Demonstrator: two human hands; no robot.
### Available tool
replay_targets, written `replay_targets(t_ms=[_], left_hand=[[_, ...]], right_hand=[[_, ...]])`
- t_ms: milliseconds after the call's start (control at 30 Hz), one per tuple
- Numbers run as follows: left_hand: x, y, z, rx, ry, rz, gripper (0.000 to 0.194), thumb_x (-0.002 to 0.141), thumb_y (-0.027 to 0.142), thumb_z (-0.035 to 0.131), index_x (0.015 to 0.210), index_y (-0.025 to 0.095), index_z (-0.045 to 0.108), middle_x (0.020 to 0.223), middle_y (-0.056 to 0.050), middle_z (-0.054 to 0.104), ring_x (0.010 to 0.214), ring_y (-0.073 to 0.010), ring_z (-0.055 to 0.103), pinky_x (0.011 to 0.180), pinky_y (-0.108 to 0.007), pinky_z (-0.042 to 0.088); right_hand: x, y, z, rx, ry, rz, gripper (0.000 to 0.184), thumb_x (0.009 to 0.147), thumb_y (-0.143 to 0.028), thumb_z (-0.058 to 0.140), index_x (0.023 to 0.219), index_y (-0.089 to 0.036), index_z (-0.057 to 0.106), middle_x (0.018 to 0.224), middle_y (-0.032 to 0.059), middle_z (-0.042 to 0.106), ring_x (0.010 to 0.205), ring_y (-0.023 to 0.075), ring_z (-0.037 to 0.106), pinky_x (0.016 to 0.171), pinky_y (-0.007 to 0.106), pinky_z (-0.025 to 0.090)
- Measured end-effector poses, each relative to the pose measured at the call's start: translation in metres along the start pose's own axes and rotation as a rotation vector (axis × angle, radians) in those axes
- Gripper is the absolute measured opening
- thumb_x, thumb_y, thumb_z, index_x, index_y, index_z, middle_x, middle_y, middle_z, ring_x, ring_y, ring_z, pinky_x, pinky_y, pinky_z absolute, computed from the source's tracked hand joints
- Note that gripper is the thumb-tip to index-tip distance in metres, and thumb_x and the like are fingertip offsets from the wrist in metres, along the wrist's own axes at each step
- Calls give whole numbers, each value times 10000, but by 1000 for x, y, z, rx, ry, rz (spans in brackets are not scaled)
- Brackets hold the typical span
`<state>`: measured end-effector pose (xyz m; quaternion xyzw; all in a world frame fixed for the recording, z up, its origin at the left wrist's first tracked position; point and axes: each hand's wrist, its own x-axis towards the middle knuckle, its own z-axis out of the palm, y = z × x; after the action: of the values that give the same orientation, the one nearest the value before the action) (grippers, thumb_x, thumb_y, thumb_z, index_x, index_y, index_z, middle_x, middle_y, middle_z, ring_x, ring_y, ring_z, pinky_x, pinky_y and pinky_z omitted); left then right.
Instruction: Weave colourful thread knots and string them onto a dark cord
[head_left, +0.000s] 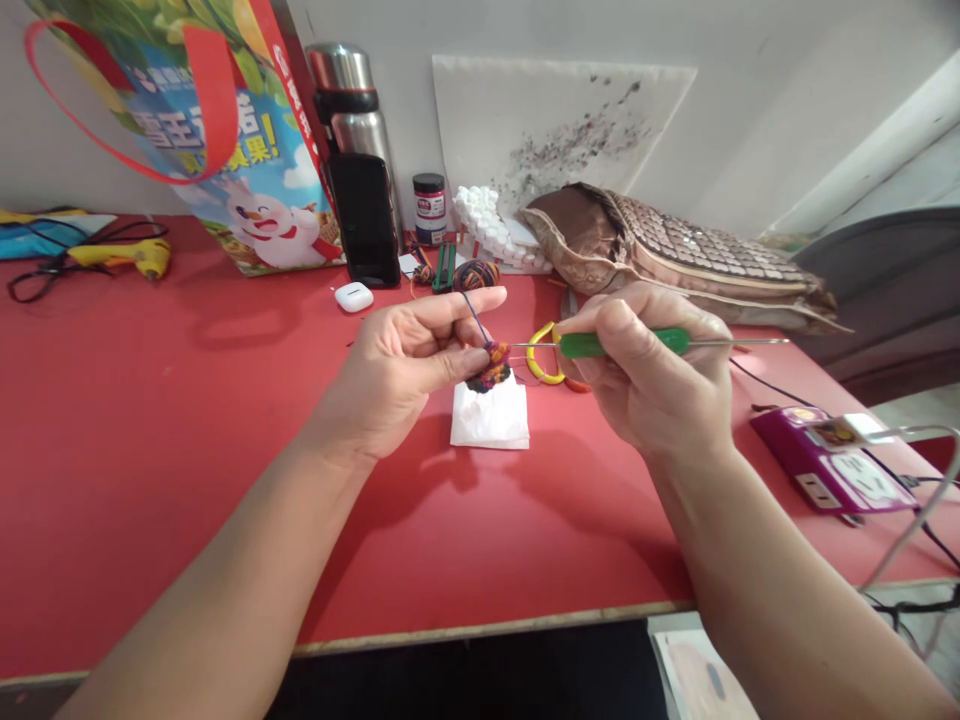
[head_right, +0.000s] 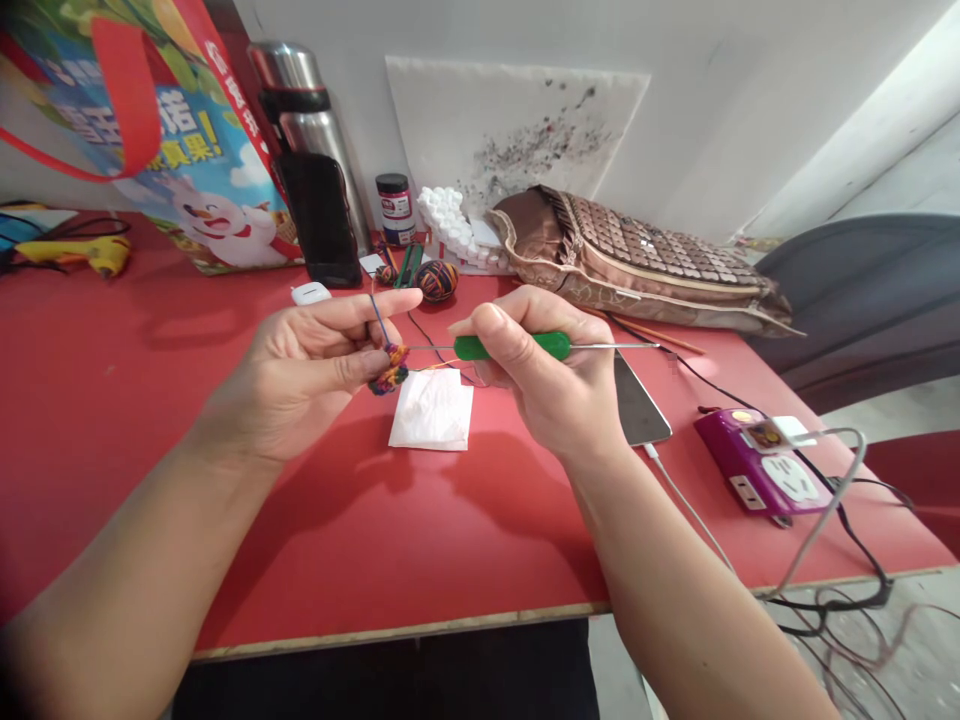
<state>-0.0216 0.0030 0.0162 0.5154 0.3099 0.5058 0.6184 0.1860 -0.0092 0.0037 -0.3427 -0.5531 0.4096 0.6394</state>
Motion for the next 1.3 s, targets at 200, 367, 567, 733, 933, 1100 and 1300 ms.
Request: replay_targets(t_ms=[200, 367, 567, 733, 933, 1100, 1300], left_hand=[[0, 0, 1, -6, -3, -23, 351, 760, 132, 864, 1109, 177, 864, 780, -24, 705, 728, -139, 669, 739, -295, 579], [-1, 0, 2, 3, -4, -50, 341, 758, 154, 864, 1099, 176, 865, 772, -29, 705, 720, -154, 669, 738, -327, 587], [-1, 0, 3, 12, -14, -52, 320, 747, 154, 861, 1065, 177, 870, 764, -28, 696, 699, -143, 652, 684, -296, 570], [-1, 0, 3, 20, -32, -49, 322, 757, 148, 856, 1077, 173, 867, 754, -20, 687, 687, -131, 644, 682, -286, 565], [-2, 1, 2, 48, -21, -34, 326, 778, 137, 846, 1100, 179, 862, 730, -14, 687, 688, -144, 655, 715, -306, 575], [-1, 0, 3, 25, -45, -33, 302, 780, 142, 847, 1079, 178, 864, 717, -15, 675, 675, -148, 645, 683, -310, 559], [0, -1, 1, 29, -99, -57, 311, 765, 203, 893, 1075, 194, 872, 722, -24, 671, 658, -137, 615, 666, -305, 537]], right_hand=[[3, -3, -2, -10, -34, 27, 372, 829, -560, 874, 767, -205, 784, 617, 15, 617, 533, 141, 578, 465, 290, 496], [4, -5, -4, 13, -76, 45, 351, 832, -534, 883, 767, -206, 777, 597, -3, 594, 486, 105, 502, 451, 276, 474], [8, -5, -6, 62, -149, 24, 312, 876, -474, 859, 739, -206, 775, 526, -38, 523, 449, 71, 408, 443, 246, 407], [10, -5, -6, 71, -173, 7, 317, 884, -449, 857, 718, -196, 762, 513, -39, 507, 442, 73, 401, 433, 253, 368], [7, -9, -4, -3, -97, 61, 401, 806, -531, 905, 681, -203, 711, 587, 1, 587, 469, 98, 457, 434, 284, 396], [7, -10, -6, 11, -121, 43, 373, 854, -496, 868, 664, -217, 709, 543, -18, 544, 451, 95, 419, 433, 284, 369], [10, -7, -9, 66, -180, 60, 370, 889, -435, 846, 653, -196, 690, 506, -33, 507, 434, 76, 385, 438, 270, 333]])
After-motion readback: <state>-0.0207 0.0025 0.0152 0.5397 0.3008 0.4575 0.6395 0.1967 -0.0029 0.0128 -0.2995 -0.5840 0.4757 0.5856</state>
